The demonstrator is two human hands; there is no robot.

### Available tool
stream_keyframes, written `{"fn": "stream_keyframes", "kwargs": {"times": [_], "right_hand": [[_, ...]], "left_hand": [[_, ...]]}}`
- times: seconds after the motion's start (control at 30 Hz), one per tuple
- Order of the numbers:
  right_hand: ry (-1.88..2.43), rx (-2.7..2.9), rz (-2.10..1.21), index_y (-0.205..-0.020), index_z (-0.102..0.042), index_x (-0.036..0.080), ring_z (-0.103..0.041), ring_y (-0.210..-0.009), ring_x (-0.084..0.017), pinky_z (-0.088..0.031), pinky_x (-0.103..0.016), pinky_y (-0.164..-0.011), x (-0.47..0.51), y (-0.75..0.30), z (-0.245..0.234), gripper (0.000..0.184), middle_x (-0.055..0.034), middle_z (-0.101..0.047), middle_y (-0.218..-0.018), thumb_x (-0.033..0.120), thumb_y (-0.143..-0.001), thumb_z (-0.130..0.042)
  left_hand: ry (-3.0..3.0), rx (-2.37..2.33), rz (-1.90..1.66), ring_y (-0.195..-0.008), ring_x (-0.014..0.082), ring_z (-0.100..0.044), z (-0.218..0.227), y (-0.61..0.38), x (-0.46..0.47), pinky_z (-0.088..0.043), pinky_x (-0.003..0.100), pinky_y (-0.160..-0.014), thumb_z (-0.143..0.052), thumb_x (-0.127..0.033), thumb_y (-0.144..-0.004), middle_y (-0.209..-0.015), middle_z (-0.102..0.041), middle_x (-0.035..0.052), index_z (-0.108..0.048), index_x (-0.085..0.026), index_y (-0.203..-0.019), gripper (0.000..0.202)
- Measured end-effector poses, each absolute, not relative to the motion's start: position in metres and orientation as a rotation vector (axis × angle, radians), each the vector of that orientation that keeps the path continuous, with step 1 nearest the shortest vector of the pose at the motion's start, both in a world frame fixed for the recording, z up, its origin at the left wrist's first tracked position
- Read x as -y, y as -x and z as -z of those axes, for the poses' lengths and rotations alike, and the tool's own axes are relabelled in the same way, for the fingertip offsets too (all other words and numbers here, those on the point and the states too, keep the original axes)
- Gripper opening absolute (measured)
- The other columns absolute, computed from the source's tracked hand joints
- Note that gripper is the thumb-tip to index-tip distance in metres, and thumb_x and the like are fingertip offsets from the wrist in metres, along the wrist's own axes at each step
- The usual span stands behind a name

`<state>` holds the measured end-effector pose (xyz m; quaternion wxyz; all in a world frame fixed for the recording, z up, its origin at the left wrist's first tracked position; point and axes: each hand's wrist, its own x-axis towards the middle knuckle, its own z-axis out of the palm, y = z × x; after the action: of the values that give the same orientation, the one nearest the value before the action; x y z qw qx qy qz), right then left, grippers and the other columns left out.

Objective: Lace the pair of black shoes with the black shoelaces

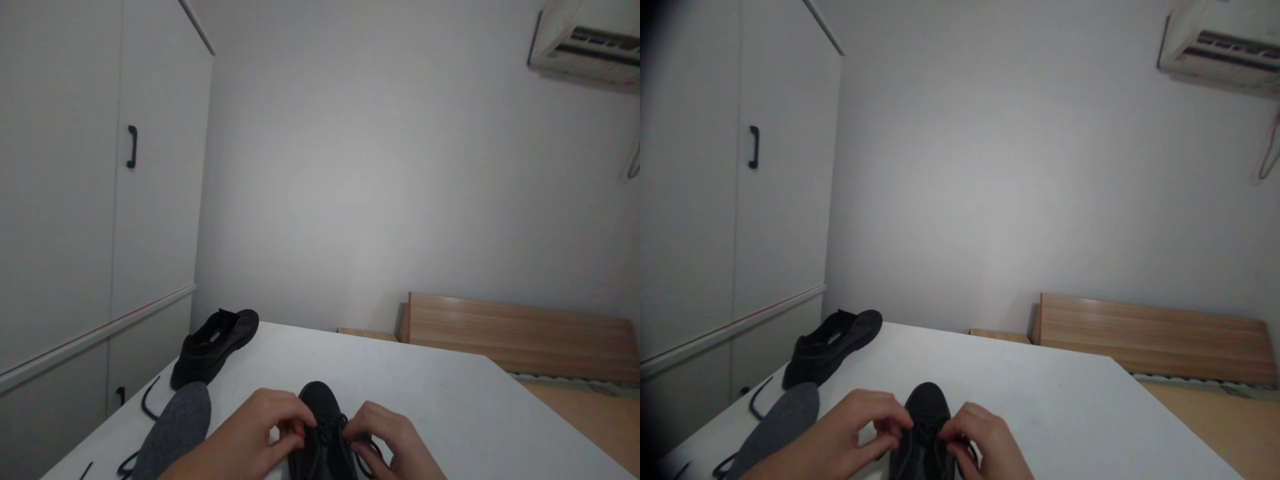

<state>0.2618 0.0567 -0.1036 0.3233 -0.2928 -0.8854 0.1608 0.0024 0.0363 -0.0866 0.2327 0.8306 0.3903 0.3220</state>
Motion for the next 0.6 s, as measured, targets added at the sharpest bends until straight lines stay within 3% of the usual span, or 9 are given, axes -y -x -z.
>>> {"fn": "stream_keyframes", "kwargs": {"times": [0.17,0.43,0.53,0.6], "right_hand": [[0.747,2.326,-0.289,-0.088,-0.066,0.021,-0.061,-0.082,-0.022,-0.047,-0.031,-0.071,-0.053,-0.261,0.098,0.017,-0.0065,-0.070,-0.082,0.014,-0.091,-0.051],[0.799,2.337,-0.383,-0.093,-0.067,0.020,-0.064,-0.080,-0.020,-0.047,-0.028,-0.070,-0.050,-0.261,0.101,0.018,-0.0057,-0.070,-0.084,0.013,-0.092,-0.051],[0.810,2.331,-0.419,-0.095,-0.067,0.021,-0.064,-0.081,-0.019,-0.048,-0.027,-0.071,-0.050,-0.260,0.102,0.019,-0.0054,-0.070,-0.086,0.012,-0.091,-0.051],[0.809,2.309,-0.442,-0.096,-0.066,0.020,-0.064,-0.081,-0.019,-0.048,-0.027,-0.071,-0.049,-0.259,0.102,0.020,-0.0058,-0.069,-0.089,0.010,-0.090,-0.049]], "left_hand": [[-2.295,-1.075,-0.882,-0.081,0.0162,-0.064,0.083,-0.004,-0.033,-0.047,0.024,-0.080,-0.062,-0.012,-0.083,-0.087,-0.070,0.0021,-0.072,-0.023,-0.101,0.022],[-2.293,-1.020,-0.856,-0.085,0.0165,-0.060,0.073,-0.010,-0.022,-0.046,0.026,-0.081,-0.056,-0.018,-0.090,-0.095,-0.062,0.0038,-0.068,-0.021,-0.102,0.017],[-2.264,-1.098,-0.756,-0.081,0.0169,-0.056,0.068,-0.015,-0.016,-0.044,0.025,-0.073,-0.074,-0.025,-0.079,-0.095,-0.060,0.0011,-0.064,-0.022,-0.097,0.021],[-2.265,-1.158,-0.722,-0.081,0.0168,-0.054,0.068,-0.019,-0.013,-0.043,0.024,-0.071,-0.078,-0.019,-0.071,-0.095,-0.059,-0.0001,-0.062,-0.023,-0.095,0.029]]}}
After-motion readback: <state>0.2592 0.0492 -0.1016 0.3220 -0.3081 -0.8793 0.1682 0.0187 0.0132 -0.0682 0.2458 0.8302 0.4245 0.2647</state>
